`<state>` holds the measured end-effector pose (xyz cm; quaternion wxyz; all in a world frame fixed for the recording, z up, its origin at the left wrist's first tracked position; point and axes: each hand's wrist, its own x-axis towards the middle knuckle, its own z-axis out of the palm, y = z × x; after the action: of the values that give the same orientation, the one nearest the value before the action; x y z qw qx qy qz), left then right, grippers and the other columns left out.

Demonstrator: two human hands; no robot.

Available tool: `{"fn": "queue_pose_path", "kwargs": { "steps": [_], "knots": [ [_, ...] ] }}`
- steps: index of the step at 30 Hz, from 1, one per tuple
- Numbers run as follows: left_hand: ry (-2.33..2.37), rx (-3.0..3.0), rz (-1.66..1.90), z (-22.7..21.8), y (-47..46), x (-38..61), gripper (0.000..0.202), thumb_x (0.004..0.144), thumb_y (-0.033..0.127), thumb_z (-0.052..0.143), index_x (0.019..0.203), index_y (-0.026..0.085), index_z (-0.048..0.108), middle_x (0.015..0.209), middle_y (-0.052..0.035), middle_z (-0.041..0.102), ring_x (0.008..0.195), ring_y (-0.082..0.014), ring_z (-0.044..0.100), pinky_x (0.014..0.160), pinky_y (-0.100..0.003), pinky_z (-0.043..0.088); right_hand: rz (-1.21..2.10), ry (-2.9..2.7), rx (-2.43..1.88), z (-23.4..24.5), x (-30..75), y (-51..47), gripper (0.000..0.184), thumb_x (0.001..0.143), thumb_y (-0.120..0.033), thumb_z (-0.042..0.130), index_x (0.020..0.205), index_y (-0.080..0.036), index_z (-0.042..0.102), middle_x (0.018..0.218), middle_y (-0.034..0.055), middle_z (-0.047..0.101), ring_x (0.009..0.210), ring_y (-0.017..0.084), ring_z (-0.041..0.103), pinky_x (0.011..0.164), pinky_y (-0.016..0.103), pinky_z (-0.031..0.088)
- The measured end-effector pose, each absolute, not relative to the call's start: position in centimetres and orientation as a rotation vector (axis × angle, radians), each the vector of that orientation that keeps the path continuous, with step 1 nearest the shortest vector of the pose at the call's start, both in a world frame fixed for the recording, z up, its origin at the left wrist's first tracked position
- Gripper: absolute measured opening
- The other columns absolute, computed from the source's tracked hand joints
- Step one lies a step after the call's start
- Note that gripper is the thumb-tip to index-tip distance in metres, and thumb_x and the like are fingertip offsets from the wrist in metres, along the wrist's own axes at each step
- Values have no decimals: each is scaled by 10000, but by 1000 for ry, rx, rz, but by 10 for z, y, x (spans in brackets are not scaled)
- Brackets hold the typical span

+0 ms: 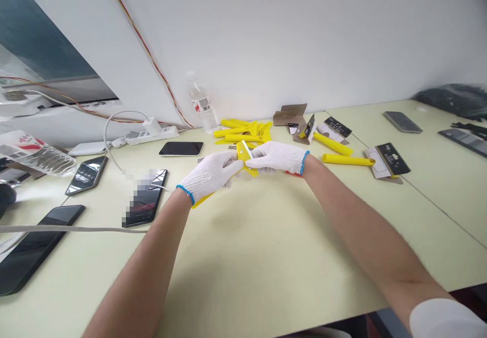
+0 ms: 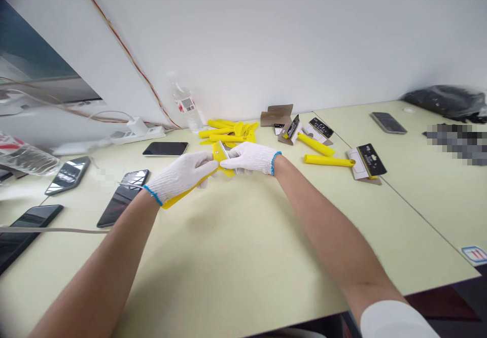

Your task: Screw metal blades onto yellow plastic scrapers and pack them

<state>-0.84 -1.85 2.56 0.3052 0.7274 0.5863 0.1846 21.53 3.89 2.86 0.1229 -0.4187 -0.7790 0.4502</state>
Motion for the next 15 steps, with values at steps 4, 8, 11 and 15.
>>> {"fn": "queue_pose_path", "kwargs": {
  "steps": [4,8,11,15],
  "knots": [
    [1570,1917,535,24,-16,-10,325,983,487,532,1063,208,679,879,-25,733,663,-159,674,619,-276,469,1309,-2210,-1217,24,212,41,413,910,-470,697,644,-195,540,621,-12,549,560,104,445,541,249,347],
    [1712,2077,653,21,-13,-9,619,905,494,681,1472,281,553,1191,-57,744,948,-234,726,789,-314,523,1328,-2074,-1263,10,206,50,348,910,-456,691,702,-189,603,627,-13,555,553,105,461,544,252,364],
    [1767,2312,593,20,-12,-5,577,934,395,652,1494,300,546,1236,-74,739,1101,-290,702,859,-342,500,1399,-1990,-1256,3,205,56,319,898,-468,708,761,-189,636,653,-6,585,576,113,498,549,245,395],
    [1822,2429,438,15,-10,-2,556,988,345,587,1534,266,514,1351,-112,707,1139,-317,686,853,-362,484,1373,-2021,-1255,3,204,56,335,903,-467,709,740,-187,620,649,1,588,572,118,513,538,245,408]
  ]
}}
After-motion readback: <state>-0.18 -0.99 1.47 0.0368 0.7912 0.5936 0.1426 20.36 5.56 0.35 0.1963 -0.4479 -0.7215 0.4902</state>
